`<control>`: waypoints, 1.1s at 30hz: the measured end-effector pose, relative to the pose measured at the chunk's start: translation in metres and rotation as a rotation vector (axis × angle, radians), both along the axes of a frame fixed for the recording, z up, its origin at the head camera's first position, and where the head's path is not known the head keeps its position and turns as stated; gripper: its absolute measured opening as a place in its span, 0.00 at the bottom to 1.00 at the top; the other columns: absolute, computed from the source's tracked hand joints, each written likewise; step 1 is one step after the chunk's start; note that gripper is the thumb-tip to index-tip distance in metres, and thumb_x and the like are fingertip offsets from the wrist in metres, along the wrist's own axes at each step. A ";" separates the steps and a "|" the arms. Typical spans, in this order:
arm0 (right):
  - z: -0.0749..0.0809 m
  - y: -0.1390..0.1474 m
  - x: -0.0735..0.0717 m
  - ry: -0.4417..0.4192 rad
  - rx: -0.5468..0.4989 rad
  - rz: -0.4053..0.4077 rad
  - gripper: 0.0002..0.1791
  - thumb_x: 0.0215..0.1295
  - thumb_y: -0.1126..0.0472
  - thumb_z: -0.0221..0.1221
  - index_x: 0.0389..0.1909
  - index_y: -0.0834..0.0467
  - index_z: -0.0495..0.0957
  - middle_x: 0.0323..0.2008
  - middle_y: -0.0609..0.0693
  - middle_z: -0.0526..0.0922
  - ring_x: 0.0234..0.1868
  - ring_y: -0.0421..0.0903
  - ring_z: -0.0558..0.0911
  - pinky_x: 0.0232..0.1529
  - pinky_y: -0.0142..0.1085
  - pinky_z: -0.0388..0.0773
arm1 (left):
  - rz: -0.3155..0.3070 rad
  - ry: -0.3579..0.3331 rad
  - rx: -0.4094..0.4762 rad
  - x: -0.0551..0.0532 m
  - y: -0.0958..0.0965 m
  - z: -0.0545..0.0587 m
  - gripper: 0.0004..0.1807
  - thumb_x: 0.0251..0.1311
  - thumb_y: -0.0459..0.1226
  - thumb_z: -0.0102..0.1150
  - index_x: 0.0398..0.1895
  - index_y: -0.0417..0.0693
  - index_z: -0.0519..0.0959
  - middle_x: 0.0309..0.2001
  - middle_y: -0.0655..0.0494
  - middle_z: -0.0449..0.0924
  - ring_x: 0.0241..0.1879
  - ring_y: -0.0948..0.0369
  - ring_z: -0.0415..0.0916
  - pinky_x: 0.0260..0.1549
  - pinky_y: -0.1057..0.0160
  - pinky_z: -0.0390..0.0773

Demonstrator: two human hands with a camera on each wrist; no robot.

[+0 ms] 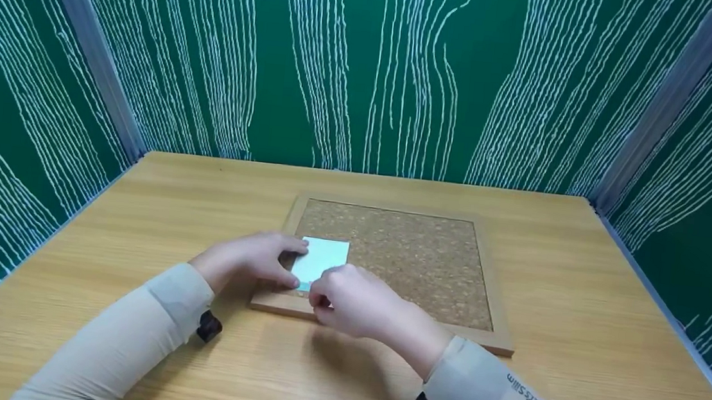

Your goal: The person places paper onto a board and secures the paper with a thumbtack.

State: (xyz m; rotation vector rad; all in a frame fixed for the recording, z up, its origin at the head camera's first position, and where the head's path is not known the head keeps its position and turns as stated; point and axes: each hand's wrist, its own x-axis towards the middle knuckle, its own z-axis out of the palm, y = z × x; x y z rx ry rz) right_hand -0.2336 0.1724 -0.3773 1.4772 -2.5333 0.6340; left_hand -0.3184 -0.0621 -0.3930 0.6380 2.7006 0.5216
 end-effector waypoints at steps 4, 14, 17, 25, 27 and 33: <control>-0.002 0.000 0.001 0.009 0.038 0.015 0.06 0.62 0.68 0.67 0.28 0.54 0.86 0.26 0.41 0.79 0.28 0.35 0.77 0.30 0.27 0.77 | -0.021 0.018 -0.022 0.000 0.000 0.000 0.39 0.58 0.53 0.72 0.73 0.54 0.72 0.72 0.55 0.69 0.67 0.55 0.67 0.68 0.52 0.64; -0.013 -0.008 0.007 -0.109 0.201 -0.048 0.08 0.58 0.70 0.65 0.26 0.54 0.83 0.23 0.37 0.77 0.24 0.32 0.73 0.27 0.29 0.75 | -0.010 0.004 -0.023 0.001 0.000 0.001 0.40 0.59 0.53 0.71 0.74 0.55 0.71 0.74 0.56 0.66 0.71 0.54 0.63 0.69 0.51 0.62; -0.015 -0.010 0.009 -0.135 0.247 -0.069 0.09 0.55 0.71 0.65 0.24 0.53 0.82 0.21 0.36 0.75 0.22 0.32 0.71 0.24 0.28 0.73 | -0.005 0.000 -0.022 0.001 0.000 0.001 0.40 0.59 0.52 0.71 0.74 0.55 0.71 0.74 0.55 0.66 0.70 0.54 0.63 0.69 0.51 0.62; -0.020 -0.015 0.010 -0.134 0.357 -0.106 0.11 0.56 0.69 0.65 0.19 0.52 0.81 0.17 0.36 0.71 0.17 0.32 0.68 0.20 0.29 0.69 | -0.012 0.007 -0.025 0.000 0.000 -0.001 0.40 0.58 0.52 0.71 0.74 0.55 0.71 0.74 0.55 0.67 0.68 0.55 0.65 0.69 0.51 0.63; -0.020 -0.016 0.010 -0.138 0.359 -0.107 0.12 0.56 0.69 0.65 0.18 0.51 0.79 0.16 0.35 0.70 0.17 0.32 0.67 0.19 0.29 0.68 | -0.007 0.003 -0.022 0.000 0.000 -0.001 0.40 0.58 0.53 0.71 0.74 0.56 0.71 0.74 0.55 0.66 0.69 0.54 0.64 0.69 0.51 0.62; -0.019 -0.017 0.011 -0.164 0.334 -0.099 0.12 0.58 0.68 0.66 0.18 0.51 0.80 0.17 0.35 0.71 0.18 0.32 0.67 0.20 0.30 0.68 | -0.007 -0.001 -0.021 0.001 0.000 0.000 0.39 0.59 0.52 0.71 0.74 0.56 0.71 0.74 0.55 0.66 0.69 0.54 0.64 0.69 0.50 0.62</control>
